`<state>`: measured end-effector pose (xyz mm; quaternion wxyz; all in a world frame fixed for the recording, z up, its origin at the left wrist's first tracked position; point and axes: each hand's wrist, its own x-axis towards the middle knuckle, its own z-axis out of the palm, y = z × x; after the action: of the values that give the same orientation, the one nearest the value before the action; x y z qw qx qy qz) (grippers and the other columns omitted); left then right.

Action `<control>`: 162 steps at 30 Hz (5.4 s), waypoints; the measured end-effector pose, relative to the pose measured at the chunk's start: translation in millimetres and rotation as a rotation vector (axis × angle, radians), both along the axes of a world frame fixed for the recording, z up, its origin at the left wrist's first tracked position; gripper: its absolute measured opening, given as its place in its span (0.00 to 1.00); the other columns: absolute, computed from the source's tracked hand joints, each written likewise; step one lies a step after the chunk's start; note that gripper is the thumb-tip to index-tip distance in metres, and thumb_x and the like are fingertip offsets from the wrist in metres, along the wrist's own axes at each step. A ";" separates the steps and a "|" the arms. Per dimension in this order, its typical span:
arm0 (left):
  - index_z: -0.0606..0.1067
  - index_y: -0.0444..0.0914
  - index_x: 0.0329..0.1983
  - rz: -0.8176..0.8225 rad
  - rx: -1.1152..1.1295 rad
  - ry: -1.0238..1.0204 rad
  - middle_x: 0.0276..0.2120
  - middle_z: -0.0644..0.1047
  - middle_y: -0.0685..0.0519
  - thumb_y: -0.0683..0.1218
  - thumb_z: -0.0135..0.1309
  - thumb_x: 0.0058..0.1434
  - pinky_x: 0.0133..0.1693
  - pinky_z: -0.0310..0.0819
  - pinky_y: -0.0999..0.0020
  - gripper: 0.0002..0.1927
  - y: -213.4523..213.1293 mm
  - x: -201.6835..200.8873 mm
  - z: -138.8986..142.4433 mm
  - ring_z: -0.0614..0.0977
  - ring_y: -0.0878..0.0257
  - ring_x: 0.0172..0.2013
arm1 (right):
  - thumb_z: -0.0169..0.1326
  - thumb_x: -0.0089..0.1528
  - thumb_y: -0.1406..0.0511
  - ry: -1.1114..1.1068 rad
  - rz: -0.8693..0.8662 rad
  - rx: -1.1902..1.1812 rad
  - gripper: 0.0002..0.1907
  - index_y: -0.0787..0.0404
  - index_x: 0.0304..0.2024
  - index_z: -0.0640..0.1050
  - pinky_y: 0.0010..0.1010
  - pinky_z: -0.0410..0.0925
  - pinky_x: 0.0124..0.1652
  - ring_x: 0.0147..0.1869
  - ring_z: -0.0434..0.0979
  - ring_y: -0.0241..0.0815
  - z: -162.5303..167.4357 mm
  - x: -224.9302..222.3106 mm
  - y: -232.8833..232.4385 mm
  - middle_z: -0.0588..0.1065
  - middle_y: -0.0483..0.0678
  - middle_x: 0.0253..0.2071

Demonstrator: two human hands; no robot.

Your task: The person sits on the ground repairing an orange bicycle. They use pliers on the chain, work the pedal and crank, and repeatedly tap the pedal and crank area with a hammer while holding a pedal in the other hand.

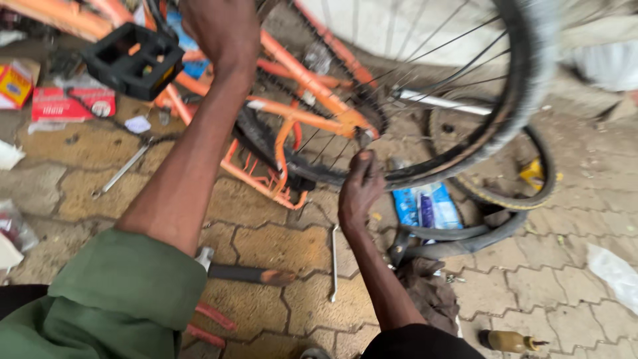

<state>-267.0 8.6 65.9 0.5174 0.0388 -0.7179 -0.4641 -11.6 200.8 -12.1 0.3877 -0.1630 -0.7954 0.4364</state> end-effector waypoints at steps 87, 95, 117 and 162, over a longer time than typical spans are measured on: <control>0.63 0.38 0.60 0.051 0.188 -0.384 0.46 0.78 0.42 0.48 0.64 0.57 0.44 0.73 0.52 0.31 -90.2 213.8 115.3 0.81 0.49 0.45 | 0.58 0.60 0.57 -0.574 0.428 0.679 0.15 0.49 0.49 0.76 0.53 0.70 0.35 0.35 0.82 0.61 187.2 5.1 10.9 0.82 0.54 0.33; 0.67 0.36 0.54 -0.306 0.229 -0.182 0.38 0.82 0.41 0.44 0.63 0.60 0.37 0.81 0.59 0.23 -84.7 214.5 144.7 0.87 0.52 0.37 | 0.61 0.57 0.56 -0.639 0.224 0.736 0.18 0.43 0.51 0.80 0.58 0.69 0.38 0.38 0.80 0.68 181.9 0.8 2.2 0.80 0.62 0.30; 0.75 0.36 0.56 -0.423 0.169 -0.188 0.40 0.83 0.45 0.44 0.59 0.65 0.39 0.81 0.61 0.18 -81.9 213.3 199.7 0.87 0.53 0.35 | 0.63 0.56 0.56 -0.742 0.209 0.627 0.20 0.39 0.52 0.82 0.56 0.70 0.43 0.43 0.81 0.66 195.1 -1.2 -6.0 0.81 0.61 0.35; 0.75 0.35 0.49 -0.257 0.133 -0.072 0.31 0.82 0.44 0.44 0.57 0.67 0.31 0.76 0.60 0.11 -68.7 199.4 221.0 0.85 0.57 0.28 | 0.68 0.54 0.53 -0.703 0.183 0.605 0.21 0.44 0.49 0.84 0.52 0.73 0.45 0.45 0.83 0.62 196.1 -0.3 0.2 0.83 0.57 0.40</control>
<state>-67.7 -60.1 286.9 0.4240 -0.0024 -0.7028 -0.5713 -11.9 201.1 184.0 0.0850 -0.1096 -0.9810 0.1357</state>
